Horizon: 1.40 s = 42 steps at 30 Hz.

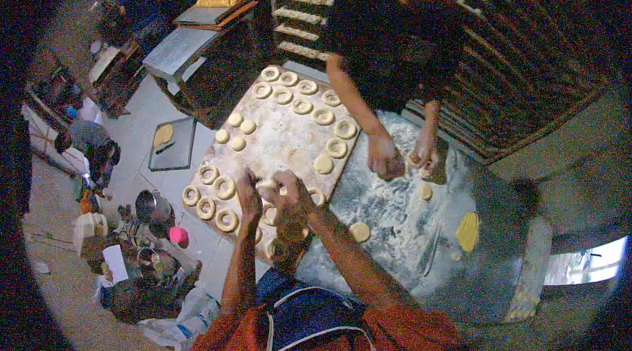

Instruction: The person shapes small dough balls into rings by hand and places them on a wooden board. They work alongside another person at a metal table in a bakery, repeatedly forming dough pieces and arranging them in rows.

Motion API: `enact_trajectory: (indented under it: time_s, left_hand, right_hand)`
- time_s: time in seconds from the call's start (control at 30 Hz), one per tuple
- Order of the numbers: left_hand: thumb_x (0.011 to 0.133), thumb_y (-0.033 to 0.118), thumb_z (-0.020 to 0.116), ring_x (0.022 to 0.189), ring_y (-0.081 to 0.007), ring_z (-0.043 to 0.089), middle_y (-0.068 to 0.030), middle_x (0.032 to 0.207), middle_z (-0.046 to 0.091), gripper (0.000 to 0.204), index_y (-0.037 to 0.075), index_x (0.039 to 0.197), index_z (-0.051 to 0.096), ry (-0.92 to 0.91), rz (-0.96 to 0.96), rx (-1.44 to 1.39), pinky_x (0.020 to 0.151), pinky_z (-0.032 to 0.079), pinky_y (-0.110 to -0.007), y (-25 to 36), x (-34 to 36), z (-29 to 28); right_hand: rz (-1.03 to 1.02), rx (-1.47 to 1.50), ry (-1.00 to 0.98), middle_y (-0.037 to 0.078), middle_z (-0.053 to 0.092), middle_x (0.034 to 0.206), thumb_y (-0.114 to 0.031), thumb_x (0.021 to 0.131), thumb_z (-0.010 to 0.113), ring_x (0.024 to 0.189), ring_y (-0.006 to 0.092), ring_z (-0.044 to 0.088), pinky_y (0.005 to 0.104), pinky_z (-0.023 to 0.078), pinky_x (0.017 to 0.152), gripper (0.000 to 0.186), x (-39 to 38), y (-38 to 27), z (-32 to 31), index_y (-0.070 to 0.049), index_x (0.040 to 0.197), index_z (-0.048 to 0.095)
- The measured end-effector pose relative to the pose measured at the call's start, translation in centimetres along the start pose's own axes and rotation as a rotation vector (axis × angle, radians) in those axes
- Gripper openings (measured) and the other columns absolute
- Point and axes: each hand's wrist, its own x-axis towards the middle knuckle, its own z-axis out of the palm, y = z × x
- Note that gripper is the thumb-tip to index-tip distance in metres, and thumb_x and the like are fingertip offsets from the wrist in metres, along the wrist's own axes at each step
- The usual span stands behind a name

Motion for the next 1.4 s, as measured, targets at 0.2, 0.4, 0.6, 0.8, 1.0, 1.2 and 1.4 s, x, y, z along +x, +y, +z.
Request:
enact_trajectory:
  time_s: [0.2, 0.4, 0.6, 0.8, 1.0, 1.2, 1.4]
  left_hand:
    - [0.085, 0.015, 0.057, 0.086, -0.0402, 0.053, -0.0199, 0.089, 0.055, 0.015, 0.003, 0.094, 0.056, -0.295, 0.082, 0.952, 0.072, 0.042, -0.051, -1.8, 7.0, -2.2]
    - [0.078, 0.013, 0.067, 0.080, -0.0363, 0.053, -0.0177, 0.082, 0.055, 0.015, 0.004, 0.087, 0.061, -0.326, 0.290, 0.618, 0.071, 0.043, -0.046, -2.0, 7.5, -3.5]
    - [0.079, 0.015, 0.068, 0.087, -0.0322, 0.052, -0.0141, 0.086, 0.057, 0.020, 0.003, 0.093, 0.060, -0.279, 0.121, 0.560, 0.076, 0.041, -0.043, -0.1, 6.9, -2.4]
    - [0.079, 0.009, 0.064, 0.086, -0.0338, 0.059, -0.0168, 0.091, 0.060, 0.026, 0.000, 0.103, 0.058, -0.211, 0.263, 0.329, 0.076, 0.047, -0.040, 3.6, -0.1, 2.3]
    - [0.089, 0.024, 0.064, 0.094, -0.0181, 0.062, -0.0131, 0.102, 0.068, 0.033, -0.002, 0.109, 0.063, -0.818, -0.303, -0.067, 0.084, 0.050, -0.032, 8.4, -12.7, 9.3]
    - [0.089, 0.017, 0.065, 0.093, -0.0175, 0.063, -0.0107, 0.101, 0.067, 0.028, -0.004, 0.107, 0.063, -0.790, -0.400, -0.258, 0.084, 0.050, -0.031, 11.6, -18.8, 12.5]
    - [0.091, 0.016, 0.062, 0.088, -0.0175, 0.063, -0.0106, 0.096, 0.066, 0.025, -0.004, 0.106, 0.062, -0.812, -0.373, -0.322, 0.077, 0.052, -0.030, 12.3, -24.3, 15.4]
  right_hand:
    - [0.638, -0.410, -0.066, 0.028, 0.059, 0.110, -0.024, 0.076, 0.068, 0.105, 0.0388, 0.058, 0.0446, 0.045, 0.091, 0.074, 2.9, -0.2, 1.9, 0.004, 0.134, 0.032]
    - [0.703, -0.271, 0.168, 0.020, 0.061, 0.110, -0.021, 0.083, 0.065, 0.099, 0.0333, 0.062, 0.0421, 0.049, 0.086, 0.050, -8.5, -0.2, -4.6, -0.005, 0.128, 0.048]
    - [0.795, -0.822, -0.046, 0.012, 0.057, 0.103, -0.025, 0.087, 0.064, 0.101, 0.0326, 0.053, 0.0419, 0.042, 0.092, 0.034, -18.9, -0.9, -8.8, -0.009, 0.116, 0.057]
    - [0.918, -0.380, 0.085, 0.011, 0.059, 0.096, -0.024, 0.081, 0.070, 0.090, 0.0274, 0.060, 0.0379, 0.049, 0.077, 0.029, -21.3, 0.4, -8.8, -0.006, 0.099, 0.056]
    - [0.632, 0.595, 0.810, 0.007, 0.058, 0.093, -0.006, 0.074, 0.075, 0.086, 0.0163, 0.061, 0.0290, 0.052, 0.072, 0.043, -22.3, 0.4, -6.7, -0.006, 0.105, 0.044]
    - [0.499, 0.542, 0.788, 0.008, 0.056, 0.097, 0.000, 0.072, 0.073, 0.092, 0.0177, 0.061, 0.0298, 0.052, 0.076, 0.052, -25.4, -2.0, -9.2, -0.006, 0.111, 0.039]
    - [0.526, 0.353, 0.592, 0.016, 0.061, 0.103, 0.001, 0.072, 0.069, 0.093, 0.0207, 0.063, 0.0331, 0.052, 0.080, 0.061, -29.2, -4.0, -13.6, -0.005, 0.122, 0.034]
